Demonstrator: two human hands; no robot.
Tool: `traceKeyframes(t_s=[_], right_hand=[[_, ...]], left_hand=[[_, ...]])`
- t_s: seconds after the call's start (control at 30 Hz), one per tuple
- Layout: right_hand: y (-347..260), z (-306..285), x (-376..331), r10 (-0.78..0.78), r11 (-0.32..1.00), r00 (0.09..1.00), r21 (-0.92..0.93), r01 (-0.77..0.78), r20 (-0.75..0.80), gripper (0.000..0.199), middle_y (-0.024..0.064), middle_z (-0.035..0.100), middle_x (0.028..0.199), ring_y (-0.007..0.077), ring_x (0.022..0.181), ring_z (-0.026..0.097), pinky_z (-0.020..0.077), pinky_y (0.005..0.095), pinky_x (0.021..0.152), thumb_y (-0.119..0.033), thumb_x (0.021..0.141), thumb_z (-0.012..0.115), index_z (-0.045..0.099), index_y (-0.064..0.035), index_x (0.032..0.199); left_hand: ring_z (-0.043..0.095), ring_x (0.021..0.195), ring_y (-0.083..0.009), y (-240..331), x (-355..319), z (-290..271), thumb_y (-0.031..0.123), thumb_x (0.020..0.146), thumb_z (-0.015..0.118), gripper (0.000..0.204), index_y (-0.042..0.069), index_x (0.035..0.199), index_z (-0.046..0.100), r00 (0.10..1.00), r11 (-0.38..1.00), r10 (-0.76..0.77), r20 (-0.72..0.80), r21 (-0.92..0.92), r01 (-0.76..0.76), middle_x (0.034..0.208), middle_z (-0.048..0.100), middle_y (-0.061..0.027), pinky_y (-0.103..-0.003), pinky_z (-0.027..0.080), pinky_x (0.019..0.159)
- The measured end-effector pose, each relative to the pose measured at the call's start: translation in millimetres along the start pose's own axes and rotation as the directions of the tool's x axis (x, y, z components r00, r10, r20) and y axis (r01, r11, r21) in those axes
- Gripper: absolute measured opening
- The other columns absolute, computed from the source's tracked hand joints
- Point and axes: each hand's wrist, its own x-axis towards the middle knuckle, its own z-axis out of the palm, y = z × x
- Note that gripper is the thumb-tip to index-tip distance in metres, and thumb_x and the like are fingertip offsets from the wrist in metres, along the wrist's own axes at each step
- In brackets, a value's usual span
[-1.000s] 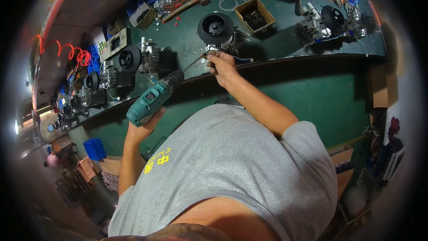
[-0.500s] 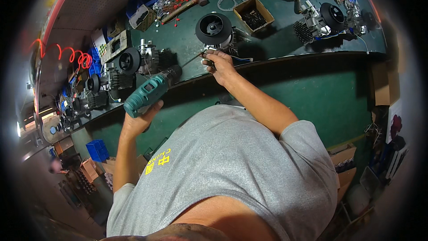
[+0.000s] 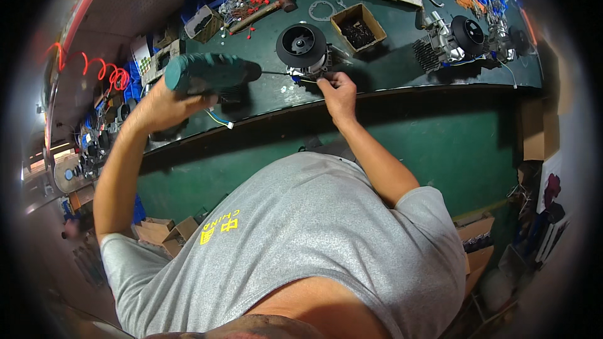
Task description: The person uses a cordless drill to fasten screws into several small electric motors placed on a green workbench. They repeatedly pick up each motor, align it, and drive screws into its housing, then set it aside and move to the next unit.
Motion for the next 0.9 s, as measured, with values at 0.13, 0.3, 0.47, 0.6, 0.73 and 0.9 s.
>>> traceKeyframes(t_s=[0.13,0.3,0.47,0.6,0.73,0.9], right_hand=[[-9.6,-15.8,17.2,-0.179,0.892,0.983,-0.416,0.175,0.03,0.02,0.0052,0.062,0.068,0.0118,0.061,0.053,0.0467,0.0297,0.06,-0.011,0.08,0.076,0.069,0.0021,0.094],[-6.2,-17.8,28.0,-0.344,0.785,0.928,-0.498,0.368,0.143,0.022,0.0134,0.068,0.08,0.0262,0.068,0.064,0.0519,0.0363,0.066,-0.014,0.079,0.077,0.069,0.0001,0.094],[-6.0,-20.6,29.4,-0.386,0.732,0.899,-0.524,0.435,0.208,0.022,0.0158,0.071,0.093,0.0348,0.083,0.068,0.0538,0.0411,0.073,-0.016,0.082,0.076,0.068,-0.0016,0.096],[-3.0,-21.8,31.6,-0.415,0.677,0.878,-0.564,0.473,0.239,0.021,0.015,0.071,0.094,0.0362,0.086,0.069,0.0542,0.0428,0.074,-0.018,0.084,0.074,0.066,-0.0029,0.096],[-0.7,-23.8,31.8,-0.425,0.598,0.859,-0.623,0.503,0.286,0.02,0.0149,0.07,0.093,0.0365,0.084,0.068,0.0543,0.0428,0.072,-0.015,0.085,0.073,0.064,-0.0032,0.099],[5.8,-23.4,32.5,-0.434,0.557,0.847,-0.648,0.519,0.306,0.02,0.0142,0.07,0.094,0.0374,0.085,0.068,0.0547,0.0451,0.071,-0.016,0.087,0.071,0.061,-0.0054,0.1]], left_hand=[[0.066,0.095,-0.024,14.7,23.5,-14.8,0.015,0.085,0.077,0.037,0.005,0.118,0.065,0.995,0.996,0.067,0.076,-0.058,-0.062,0.103,0.071,-0.0118,-0.038,0.054,0.088],[0.066,0.093,-0.0218,7.9,36.4,-21.0,0.017,0.086,0.077,0.039,0.006,0.12,0.064,0.995,0.996,0.086,0.058,-0.01,-0.085,0.101,0.071,-0.0108,-0.038,0.055,0.087],[0.064,0.079,-0.0142,10.7,43.7,-33.7,0.023,0.088,0.076,0.033,0.003,0.113,0.066,0.954,0.965,-0.239,0.182,-0.067,0.254,0.089,0.069,-0.0073,-0.031,0.053,0.073],[0.063,0.078,-0.0138,13.3,45.5,-34.0,0.026,0.089,0.077,0.031,0.005,0.11,0.068,0.946,0.959,-0.272,0.176,-0.028,0.281,0.089,0.071,-0.0061,-0.032,0.052,0.073],[0.067,0.097,-0.0216,9.5,45.6,-24.9,0.02,0.086,0.077,0.04,0.005,0.121,0.064,0.992,0.995,-0.051,0.116,-0.082,0.061,0.104,0.072,-0.0108,-0.038,0.053,0.091],[0.066,0.105,-0.0267,20.6,53.7,-24.8,0.017,0.085,0.076,0.043,0.007,0.125,0.062,0.983,0.998,0.014,0.184,0.053,-0.024,0.112,0.07,-0.0135,-0.04,0.051,0.097]])
